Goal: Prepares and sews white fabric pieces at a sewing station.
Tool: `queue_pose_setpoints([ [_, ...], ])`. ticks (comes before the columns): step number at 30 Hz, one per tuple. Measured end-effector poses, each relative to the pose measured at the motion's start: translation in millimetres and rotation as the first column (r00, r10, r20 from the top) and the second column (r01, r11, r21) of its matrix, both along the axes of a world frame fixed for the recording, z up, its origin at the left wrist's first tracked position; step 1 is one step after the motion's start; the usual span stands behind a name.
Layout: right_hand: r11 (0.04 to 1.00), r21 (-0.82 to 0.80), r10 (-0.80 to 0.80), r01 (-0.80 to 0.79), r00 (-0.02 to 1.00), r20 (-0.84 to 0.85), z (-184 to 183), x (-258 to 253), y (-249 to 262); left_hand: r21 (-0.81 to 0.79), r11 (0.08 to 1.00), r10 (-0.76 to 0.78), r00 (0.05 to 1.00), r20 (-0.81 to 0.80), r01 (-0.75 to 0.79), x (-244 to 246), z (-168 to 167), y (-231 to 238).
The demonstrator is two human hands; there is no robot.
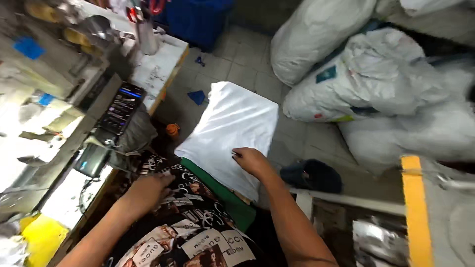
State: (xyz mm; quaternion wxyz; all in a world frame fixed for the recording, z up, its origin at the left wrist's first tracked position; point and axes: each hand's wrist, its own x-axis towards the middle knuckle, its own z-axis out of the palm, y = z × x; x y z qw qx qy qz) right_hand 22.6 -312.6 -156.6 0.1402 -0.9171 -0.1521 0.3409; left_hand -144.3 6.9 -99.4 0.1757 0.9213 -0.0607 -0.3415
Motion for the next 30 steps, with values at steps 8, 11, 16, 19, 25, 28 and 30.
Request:
queue_pose_setpoints([
  [8,0.57,0.51,0.582,-0.644,0.755,0.303,62,-32,217,-0.069,0.827,0.554,0.785,0.278,-0.559,-166,58,80],
  [11,0.308,0.576,0.771,-0.757,0.553,0.315,64,-59,278,-0.015,0.59,0.726,0.522,0.447,-0.808,-243,78,95],
  [16,0.041,0.59,0.868,-0.806,0.321,0.379,73,-126,370,-0.015,0.154,0.872,0.129,0.472,-0.988,-340,98,91],
  [19,-0.012,0.631,0.865,-0.775,0.308,0.395,90,-179,410,-0.017,0.028,0.894,0.017,0.447,-0.999,-372,102,89],
  [25,0.05,0.7,0.798,-0.713,0.45,0.401,152,-282,489,-0.072,-0.082,0.9,-0.105,0.423,-0.994,-385,76,96],
  [28,0.194,0.593,0.798,-0.781,0.477,0.367,162,-321,532,-0.125,-0.053,0.763,-0.12,0.635,-0.991,-376,13,105],
  [30,0.217,0.442,0.823,-0.871,0.406,0.397,144,-336,558,-0.116,0.038,0.477,-0.084,0.875,-0.993,-377,-30,117],
])
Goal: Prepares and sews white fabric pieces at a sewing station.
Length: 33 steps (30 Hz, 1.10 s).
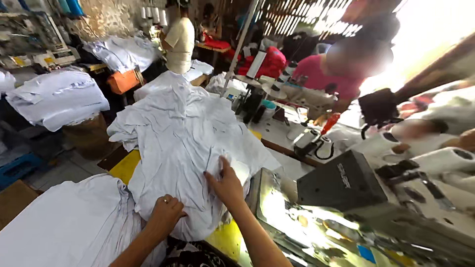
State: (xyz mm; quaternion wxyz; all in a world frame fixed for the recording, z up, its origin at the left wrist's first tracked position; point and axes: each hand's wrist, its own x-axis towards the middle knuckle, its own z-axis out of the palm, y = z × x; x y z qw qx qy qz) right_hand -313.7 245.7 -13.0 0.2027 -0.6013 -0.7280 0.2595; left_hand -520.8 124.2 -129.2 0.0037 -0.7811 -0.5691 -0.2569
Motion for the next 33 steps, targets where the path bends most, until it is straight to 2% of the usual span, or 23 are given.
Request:
queue_pose_setpoints([
  [1,0.999,-0.027,0.035,-0.034,0.997,0.067,-10,-3,12,0.097,0.995,-0.035,0.999,0.002,0.035,-3,-10,7],
  [2,0.997,-0.04,0.068,-0.065,0.994,0.083,-15,-4,20,0.122,0.99,-0.07,0.997,0.023,0.067,-6,-13,10],
  [3,0.996,-0.014,0.088,-0.088,0.996,0.017,-16,-1,24,0.106,0.99,-0.097,0.992,0.078,0.088,-10,-10,11],
  [5,0.988,0.132,0.12,-0.085,0.951,-0.286,-4,12,17,0.042,0.994,-0.111,0.95,0.293,0.103,-22,17,5],
  [7,0.965,0.262,0.136,0.011,0.832,-0.538,21,29,-14,0.056,0.992,-0.124,0.86,0.496,0.111,-40,52,-6],
  [8,0.944,0.323,0.143,0.071,0.794,-0.591,29,39,-33,0.072,0.987,-0.159,0.796,0.584,0.144,-50,66,-10],
  [10,0.912,0.374,0.095,0.166,0.803,-0.589,24,58,-71,0.09,0.971,-0.216,0.658,0.722,0.22,-64,80,-14],
  [11,0.93,0.332,0.061,0.158,0.824,-0.563,14,68,-88,0.099,0.97,-0.22,0.623,0.75,0.222,-64,81,-12],
  [12,0.961,0.251,0.034,0.119,0.846,-0.532,0,78,-104,0.087,0.977,-0.195,0.638,0.745,0.197,-61,82,-11],
  [15,0.996,-0.058,-0.088,0.069,0.885,-0.458,-47,103,-143,-0.125,0.988,-0.006,0.842,0.54,0.087,-44,79,-8],
  [17,0.984,-0.126,-0.169,0.127,0.888,-0.427,-61,115,-158,-0.232,0.973,0.107,0.914,0.391,-0.014,-38,69,-2],
  [19,0.98,-0.07,-0.198,0.187,0.879,-0.434,-63,123,-156,-0.246,0.958,0.219,0.929,0.299,-0.147,-37,62,4],
  [21,0.98,-0.019,-0.183,0.198,0.861,-0.475,-59,122,-145,-0.338,0.895,0.374,0.901,0.217,-0.29,-36,66,10],
  [23,0.983,-0.088,-0.183,0.162,0.811,-0.556,-51,109,-134,-0.521,0.771,0.483,0.87,0.102,-0.367,-33,69,19],
  [25,0.967,-0.236,-0.229,0.1,0.747,-0.624,-50,87,-118,-0.656,0.664,0.465,0.885,-0.013,-0.359,-26,70,29],
  [26,0.948,-0.312,-0.263,0.068,0.722,-0.64,-50,76,-110,-0.668,0.66,0.436,0.899,-0.033,-0.344,-23,70,31],
  [28,0.926,-0.377,-0.295,0.02,0.66,-0.69,-48,61,-97,-0.595,0.745,0.414,0.909,0.057,-0.302,-30,75,21],
  [29,0.94,-0.342,-0.272,0.004,0.615,-0.74,-42,59,-95,-0.517,0.808,0.402,0.906,0.134,-0.282,-41,80,12],
  [31,0.994,-0.105,-0.074,-0.017,0.603,-0.795,-25,67,-102,-0.369,0.884,0.379,0.902,0.206,-0.287,-66,92,-8],
  [33,0.996,0.084,0.045,0.034,0.621,-0.782,-17,85,-112,-0.345,0.865,0.429,0.894,0.129,-0.365,-84,105,-23],
])
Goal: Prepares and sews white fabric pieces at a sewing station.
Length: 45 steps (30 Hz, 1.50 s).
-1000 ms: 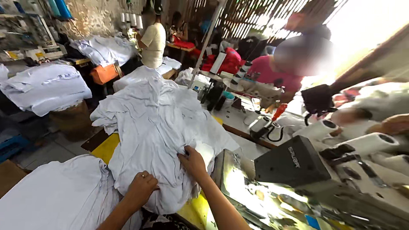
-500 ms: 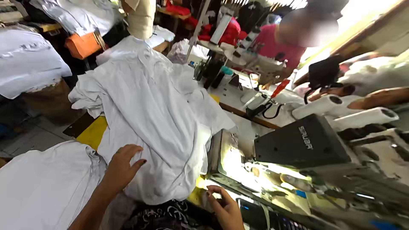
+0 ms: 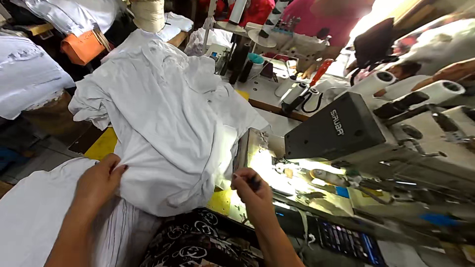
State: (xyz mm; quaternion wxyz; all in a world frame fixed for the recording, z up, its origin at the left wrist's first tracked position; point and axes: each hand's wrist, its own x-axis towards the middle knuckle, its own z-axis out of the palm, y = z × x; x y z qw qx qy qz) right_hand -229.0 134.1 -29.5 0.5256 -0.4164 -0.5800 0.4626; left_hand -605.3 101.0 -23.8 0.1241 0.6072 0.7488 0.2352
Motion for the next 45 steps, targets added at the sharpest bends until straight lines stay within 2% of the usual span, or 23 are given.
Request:
queue_pose_setpoints([
  [2,0.998,-0.02,-0.065,0.065,0.997,0.043,-5,14,-6,-0.06,0.993,0.101,0.992,-0.081,-0.106,-4,5,-2],
  [4,0.987,-0.138,-0.057,0.078,0.988,0.147,-22,18,-12,-0.008,0.993,0.114,0.992,-0.055,-0.114,8,5,3],
  [8,0.973,-0.232,0.077,-0.006,0.952,0.297,-52,5,-20,0.148,0.946,-0.295,0.955,0.037,0.287,97,-5,28],
  [9,0.971,-0.237,0.128,-0.032,0.908,0.4,-56,2,-20,0.115,0.914,-0.393,0.919,0.022,0.389,126,-8,35],
  [11,0.96,-0.263,0.244,-0.091,0.732,0.636,-57,0,-22,-0.12,0.841,-0.524,0.85,0.063,0.527,164,-9,52],
  [12,0.947,-0.296,0.305,-0.124,0.636,0.709,-55,3,-24,-0.192,0.804,-0.543,0.827,0.148,0.562,169,-8,62],
  [13,0.945,-0.296,0.32,-0.14,0.588,0.743,-52,8,-27,-0.137,0.798,-0.537,0.796,0.279,0.587,165,-8,70],
  [14,0.957,-0.254,0.287,-0.141,0.604,0.744,-51,15,-29,-0.026,0.814,-0.505,0.728,0.464,0.58,157,-4,75],
  [16,0.982,-0.159,0.185,-0.103,0.713,0.676,-51,29,-35,0.097,0.866,-0.329,0.414,0.848,0.49,141,6,73],
  [18,0.998,-0.055,0.051,-0.025,0.84,0.54,-47,29,-31,0.083,0.898,-0.158,0.142,0.977,0.431,132,10,72],
  [21,0.998,-0.062,0.011,0.005,0.969,0.246,-35,5,-11,0.048,0.907,-0.064,0.026,0.998,0.418,128,8,74],
  [25,0.982,-0.151,0.123,-0.113,0.991,0.06,-41,-35,17,0.067,0.914,-0.067,-0.013,0.998,0.4,126,13,68],
  [27,1.0,-0.02,-0.003,0.008,0.975,0.221,-42,-46,24,0.088,0.911,-0.088,-0.018,0.996,0.402,124,15,67],
  [30,0.967,0.199,-0.236,0.156,0.841,0.487,-39,-47,38,0.098,0.906,-0.098,-0.02,0.995,0.412,124,14,66],
  [34,1.0,0.025,-0.024,0.008,0.632,0.774,-33,-42,53,0.089,0.905,-0.091,-0.015,0.996,0.417,127,13,67],
  [35,0.996,0.085,-0.061,-0.005,0.652,0.756,-33,-36,49,0.094,0.907,-0.101,-0.004,0.995,0.41,128,15,66],
  [37,0.973,0.232,-0.139,-0.003,0.794,0.592,-30,-13,30,0.129,0.902,-0.147,0.011,0.989,0.411,129,18,62],
  [38,0.975,0.222,-0.13,0.024,0.872,0.473,-26,2,13,0.142,0.891,-0.176,0.04,0.983,0.431,129,16,60],
  [39,0.987,0.152,-0.107,0.058,0.937,0.333,-23,17,-5,0.148,0.874,-0.224,0.115,0.968,0.462,128,11,59],
  [40,0.995,0.037,-0.097,0.091,0.976,0.195,-20,32,-22,0.142,0.849,-0.307,0.256,0.917,0.51,127,4,59],
  [42,0.973,-0.171,-0.147,0.152,0.988,0.04,-22,58,-51,0.113,0.817,-0.499,0.596,0.629,0.566,127,-10,62],
  [43,0.959,-0.23,-0.163,0.166,0.986,0.03,-26,67,-61,0.119,0.821,-0.538,0.688,0.488,0.558,129,-14,63],
  [45,0.959,-0.226,-0.162,0.173,0.985,0.064,-37,70,-75,0.179,0.802,-0.593,0.721,0.359,0.57,138,-13,57],
])
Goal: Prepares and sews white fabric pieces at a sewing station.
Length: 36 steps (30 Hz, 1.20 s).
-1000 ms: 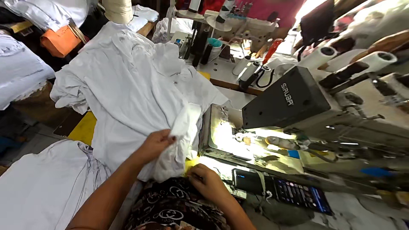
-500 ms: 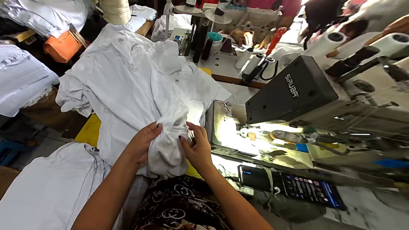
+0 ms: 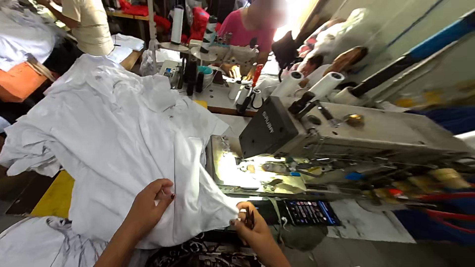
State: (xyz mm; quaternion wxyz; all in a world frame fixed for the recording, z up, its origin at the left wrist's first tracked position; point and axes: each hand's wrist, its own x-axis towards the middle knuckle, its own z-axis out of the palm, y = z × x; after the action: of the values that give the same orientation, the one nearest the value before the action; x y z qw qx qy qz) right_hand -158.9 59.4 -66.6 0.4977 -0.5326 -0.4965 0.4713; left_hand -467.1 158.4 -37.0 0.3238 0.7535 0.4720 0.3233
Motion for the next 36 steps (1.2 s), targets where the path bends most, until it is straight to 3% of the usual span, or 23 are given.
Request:
queue_pose_setpoints([
  [4,0.988,0.143,-0.061,0.057,0.998,0.025,-11,-22,5,0.133,0.948,-0.286,0.958,-0.031,0.288,34,5,-23],
  [6,0.976,0.214,-0.04,0.035,0.999,0.022,-1,-32,11,0.123,0.935,-0.324,0.942,-0.083,0.332,55,4,-35],
  [9,0.949,0.316,-0.009,-0.008,0.999,0.053,15,-40,12,0.226,0.95,-0.19,0.973,-0.129,0.216,80,-6,-48],
  [12,0.934,0.355,-0.045,0.026,0.998,0.045,17,-34,12,0.382,0.908,-0.136,0.984,-0.118,0.172,87,-15,-52],
  [16,0.927,0.36,-0.116,0.109,0.993,-0.002,5,-17,6,0.374,0.91,-0.142,0.981,-0.129,0.181,82,-12,-60],
  [21,0.925,0.368,-0.062,0.09,0.994,-0.089,2,-20,-3,0.394,0.913,-0.038,0.985,-0.17,0.103,90,-37,-58],
  [24,0.922,0.377,-0.108,0.088,0.994,0.032,2,-16,0,0.453,0.882,-0.057,0.985,-0.165,0.127,87,-31,-57],
  [26,0.955,0.292,-0.116,0.048,0.968,0.221,-6,-5,3,0.466,0.869,-0.096,0.98,-0.174,0.167,79,-24,-59],
  [29,0.995,0.095,-0.019,-0.032,0.868,0.497,-17,4,5,0.489,0.847,-0.111,0.969,-0.218,0.207,69,-22,-62],
  [31,0.996,0.082,-0.026,-0.026,0.818,0.575,-17,3,3,0.496,0.845,-0.132,0.976,-0.172,0.202,67,-19,-68],
  [34,0.978,0.201,-0.038,-0.049,0.914,0.404,-12,-2,-2,0.461,0.866,-0.282,0.951,0.125,0.196,69,0,-76],
  [36,0.959,0.225,0.15,-0.173,0.982,0.115,-7,-9,-8,0.419,0.881,-0.359,0.888,0.287,0.22,74,9,-73],
])
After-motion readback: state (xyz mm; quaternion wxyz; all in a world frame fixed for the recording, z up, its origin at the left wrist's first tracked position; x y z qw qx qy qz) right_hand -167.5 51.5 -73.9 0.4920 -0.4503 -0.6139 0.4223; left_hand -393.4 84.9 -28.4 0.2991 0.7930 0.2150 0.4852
